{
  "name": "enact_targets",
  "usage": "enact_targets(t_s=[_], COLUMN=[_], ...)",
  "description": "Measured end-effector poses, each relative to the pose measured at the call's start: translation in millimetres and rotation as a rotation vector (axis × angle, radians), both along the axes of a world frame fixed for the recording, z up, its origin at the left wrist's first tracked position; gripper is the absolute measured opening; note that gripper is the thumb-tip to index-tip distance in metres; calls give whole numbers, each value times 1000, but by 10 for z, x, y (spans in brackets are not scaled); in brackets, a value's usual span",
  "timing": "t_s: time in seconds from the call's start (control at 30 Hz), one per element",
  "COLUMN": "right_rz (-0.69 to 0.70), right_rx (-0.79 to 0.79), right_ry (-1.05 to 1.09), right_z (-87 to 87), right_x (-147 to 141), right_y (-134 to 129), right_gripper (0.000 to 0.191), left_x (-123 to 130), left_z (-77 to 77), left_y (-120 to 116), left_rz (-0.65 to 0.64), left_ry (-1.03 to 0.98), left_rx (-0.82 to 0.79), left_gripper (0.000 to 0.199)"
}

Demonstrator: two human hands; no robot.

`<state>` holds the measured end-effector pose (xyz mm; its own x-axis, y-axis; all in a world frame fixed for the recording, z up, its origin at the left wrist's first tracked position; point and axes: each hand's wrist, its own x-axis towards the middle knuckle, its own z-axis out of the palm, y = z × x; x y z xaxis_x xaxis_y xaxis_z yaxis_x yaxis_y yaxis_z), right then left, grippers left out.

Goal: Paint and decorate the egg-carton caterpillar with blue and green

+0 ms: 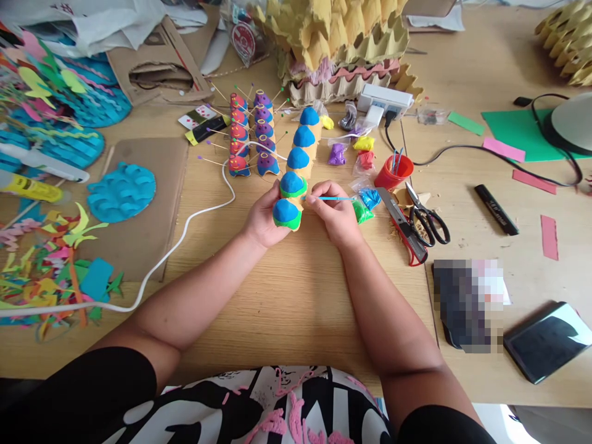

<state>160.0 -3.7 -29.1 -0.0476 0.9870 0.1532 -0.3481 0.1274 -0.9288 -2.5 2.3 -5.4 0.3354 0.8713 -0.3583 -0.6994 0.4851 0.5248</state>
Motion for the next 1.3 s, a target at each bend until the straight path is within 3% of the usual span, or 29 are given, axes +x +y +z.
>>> enact_targets(t_s=[0.23,0.43,0.63,0.83,1.03,1.3], right_rz=[-50,-77,-63,-61,-58,-50], right_rx=[92,145,119,115,135,116], right_ry=[-127,-222,-193,-182,-169,-84], right_z=[-13,-3,-20,-16,-8,11], right_x=[-9,-11,-17,-23,-46,-101], right_y=[-11,-28,-14,-17,-1,-5], right_gripper=[38,35,41,43,51,58], left_x=[-16,2,8,26,26,24], left_z=[-118,-95,-66,-4,12,6], left_y=[15,7,5,-16,-28,-37], left_rz=[-10,-1,0,9,26,27], left_ry=[43,23,30,9,84,62], left_rx=[-10,20,-1,-10,-84,-39], left_gripper=[37,38,35,45,32,39])
